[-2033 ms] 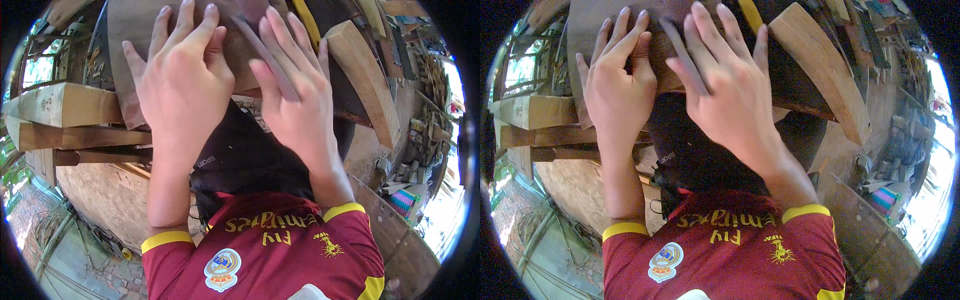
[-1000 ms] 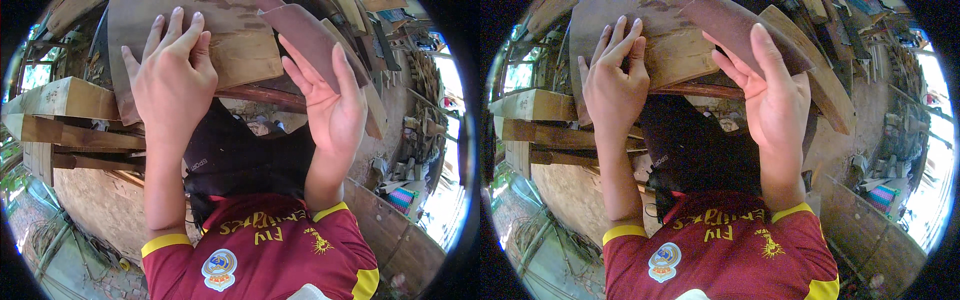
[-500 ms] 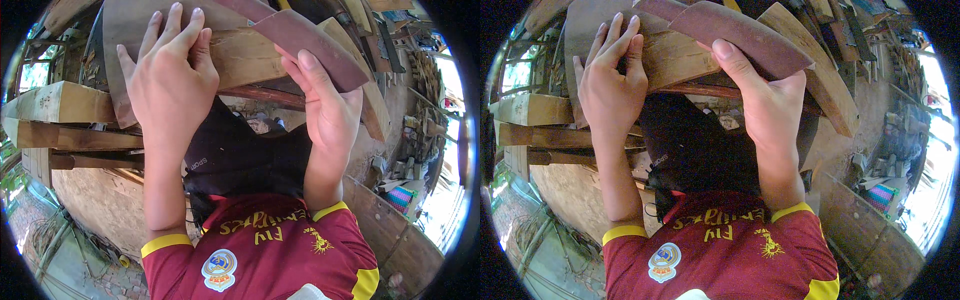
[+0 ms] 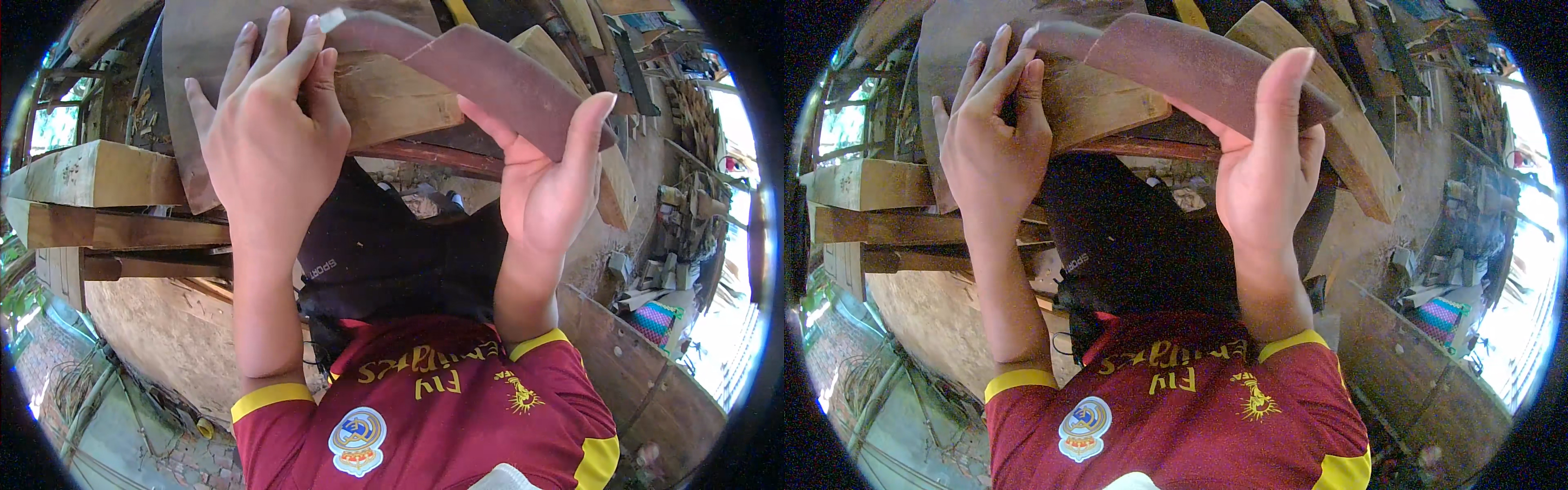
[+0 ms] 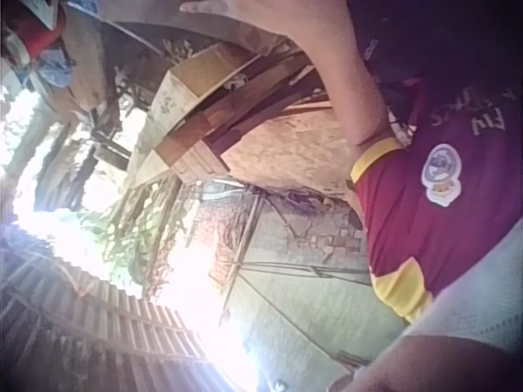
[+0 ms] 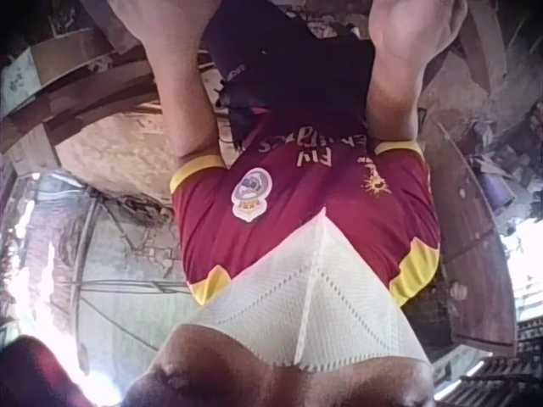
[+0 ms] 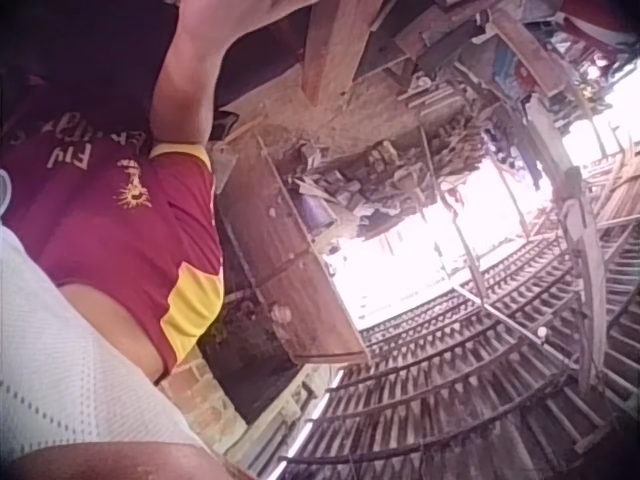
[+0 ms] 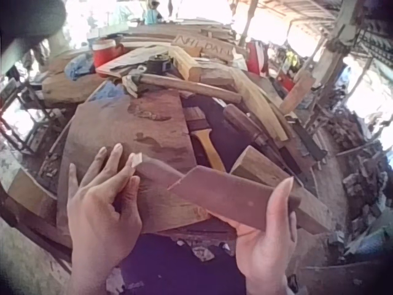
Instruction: The person uses a chisel and mallet to carve a small wooden block, then switches to sanding a larger wooden board with sandpaper. The person holds the chisel with the left hand and strikes it with a mallet in the right hand, then sands the board by hand.
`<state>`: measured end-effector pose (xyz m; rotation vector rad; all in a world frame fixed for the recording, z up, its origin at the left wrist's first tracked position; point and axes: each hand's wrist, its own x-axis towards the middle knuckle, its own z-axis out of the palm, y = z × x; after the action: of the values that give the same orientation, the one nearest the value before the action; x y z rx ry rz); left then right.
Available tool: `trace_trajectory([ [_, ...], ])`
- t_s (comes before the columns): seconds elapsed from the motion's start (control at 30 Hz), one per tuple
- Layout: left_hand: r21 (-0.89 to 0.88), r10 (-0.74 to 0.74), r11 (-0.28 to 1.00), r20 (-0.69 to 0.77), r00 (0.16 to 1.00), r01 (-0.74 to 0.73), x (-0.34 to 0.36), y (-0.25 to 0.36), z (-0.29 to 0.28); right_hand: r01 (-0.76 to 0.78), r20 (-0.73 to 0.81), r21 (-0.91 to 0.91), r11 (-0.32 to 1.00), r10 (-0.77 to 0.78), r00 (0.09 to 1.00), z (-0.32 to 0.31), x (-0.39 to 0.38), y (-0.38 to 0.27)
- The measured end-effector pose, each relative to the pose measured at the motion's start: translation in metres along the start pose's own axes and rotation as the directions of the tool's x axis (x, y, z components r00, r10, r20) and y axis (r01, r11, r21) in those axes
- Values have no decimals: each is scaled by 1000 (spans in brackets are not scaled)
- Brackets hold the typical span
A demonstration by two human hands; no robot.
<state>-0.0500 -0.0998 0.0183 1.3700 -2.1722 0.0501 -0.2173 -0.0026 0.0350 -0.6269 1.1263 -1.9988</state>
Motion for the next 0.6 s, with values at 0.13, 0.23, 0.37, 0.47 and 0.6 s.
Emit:
trace_trajectory([
  [0.13, 6, -10, 1000, 12, 1000, 10, -1, 0, 0, 187, 66, -484, 855, -177, 982, -6, -2, 3],
  [0.23, 0, -19, 1000, 11, 1000, 19, -1, 0, -1, 348, 156, -409, 844, -311, 938, -7, 0, 2],
  [0.37, 7, -12, 1000, 13, 1000, 12, 0, 1, -1, 718, 545, -650, 248, -506, 668, -14, 7, 5],
  [0.47, 10, -26, 1000, 12, 1000, 26, 0, 2, 0, 750, 724, -660, -43, -301, 620, -16, 0, 14],
  [0.6, 2, -8, 1000, 2, 1000, 8, -1, 0, 0, 705, 698, -709, -13, -156, 699, -18, -21, 18],
])
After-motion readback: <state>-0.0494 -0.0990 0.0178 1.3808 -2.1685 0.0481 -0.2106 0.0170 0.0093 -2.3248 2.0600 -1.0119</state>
